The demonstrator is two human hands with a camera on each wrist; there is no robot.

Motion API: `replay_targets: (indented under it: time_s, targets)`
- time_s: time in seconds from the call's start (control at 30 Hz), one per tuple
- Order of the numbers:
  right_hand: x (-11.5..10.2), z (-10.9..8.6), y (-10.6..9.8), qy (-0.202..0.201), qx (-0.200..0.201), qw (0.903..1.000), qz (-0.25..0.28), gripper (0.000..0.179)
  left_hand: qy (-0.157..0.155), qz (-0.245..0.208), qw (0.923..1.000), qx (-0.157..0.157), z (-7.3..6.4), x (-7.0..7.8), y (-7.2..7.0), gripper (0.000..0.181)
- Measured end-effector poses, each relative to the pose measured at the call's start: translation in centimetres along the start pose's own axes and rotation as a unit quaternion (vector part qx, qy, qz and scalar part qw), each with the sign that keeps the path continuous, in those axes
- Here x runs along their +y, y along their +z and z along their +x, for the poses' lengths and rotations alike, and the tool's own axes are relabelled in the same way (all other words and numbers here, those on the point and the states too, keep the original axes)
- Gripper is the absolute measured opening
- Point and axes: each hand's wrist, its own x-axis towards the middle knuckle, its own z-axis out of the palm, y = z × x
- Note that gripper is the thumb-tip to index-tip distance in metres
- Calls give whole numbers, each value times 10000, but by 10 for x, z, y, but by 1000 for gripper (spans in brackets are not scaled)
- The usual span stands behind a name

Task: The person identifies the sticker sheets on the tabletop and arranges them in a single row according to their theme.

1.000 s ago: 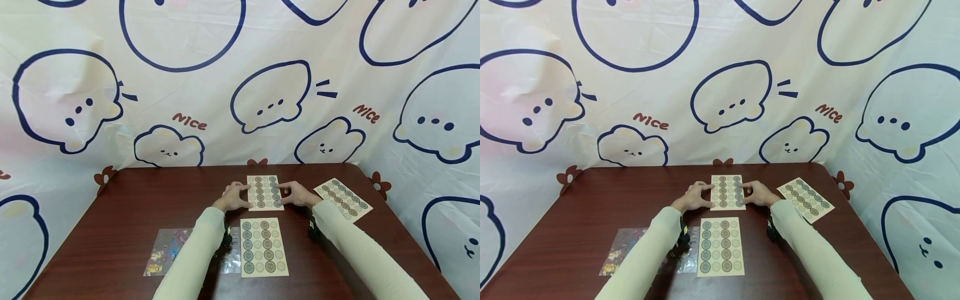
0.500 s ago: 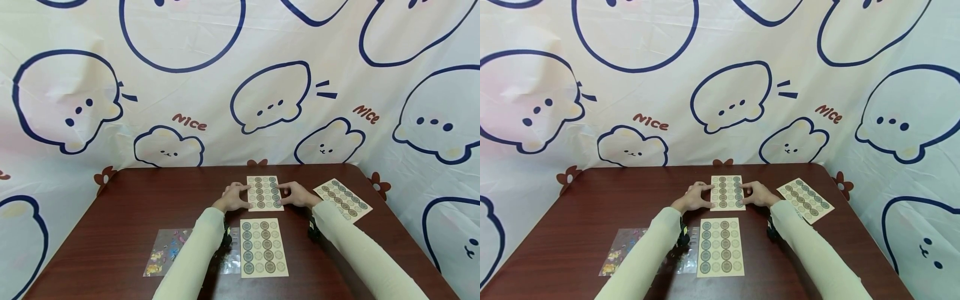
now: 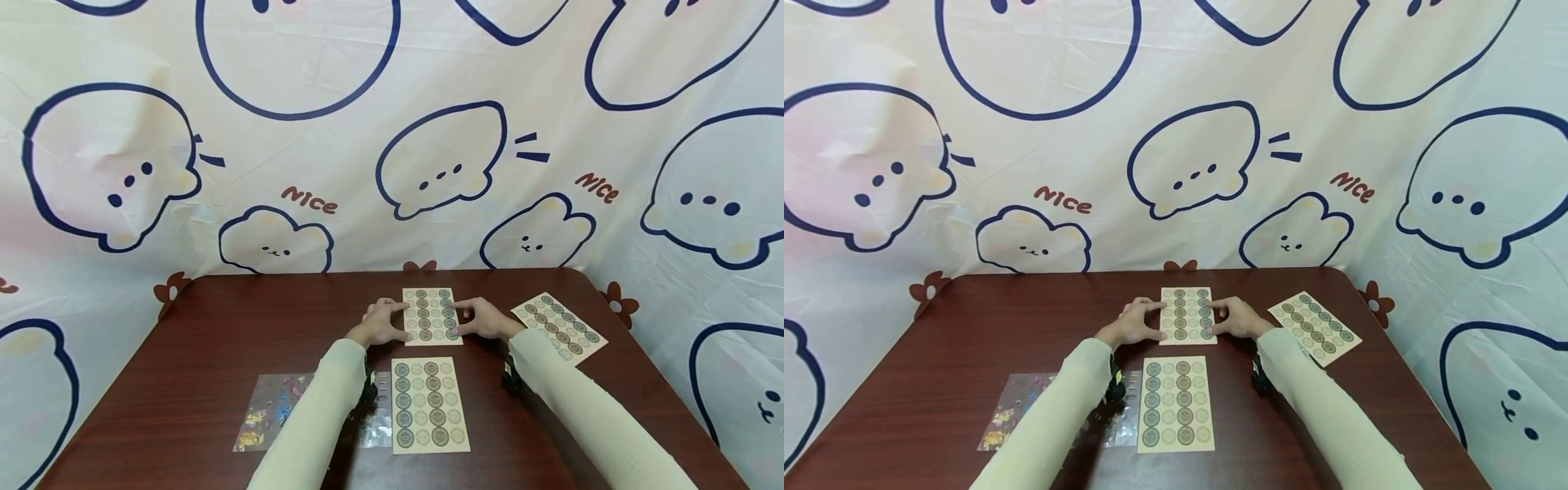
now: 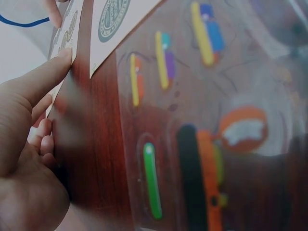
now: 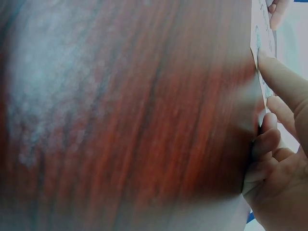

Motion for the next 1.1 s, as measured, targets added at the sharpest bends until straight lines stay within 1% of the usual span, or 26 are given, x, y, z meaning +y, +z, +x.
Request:
replay_targets:
  time_s: [0.47, 0.6, 0.87, 1.1]
  targets:
    - [-1, 1, -1, 3, -46, 10000, 25, 62, 144, 175, 9997, -5, 0, -1, -1, 70]
    - [-1, 1, 0, -52, -31, 10000, -9, 62, 152, 196, 9997, -7, -1, -1, -2, 69]
    - [-2, 1, 0, -104, -1, 9999, -93, 60, 172, 182, 9997, -12, -2, 0, -2, 67]
    - [-1, 1, 1, -64, 152, 9996, -210, 56, 203, 83, 9997, -44, -3, 1, 0, 65]
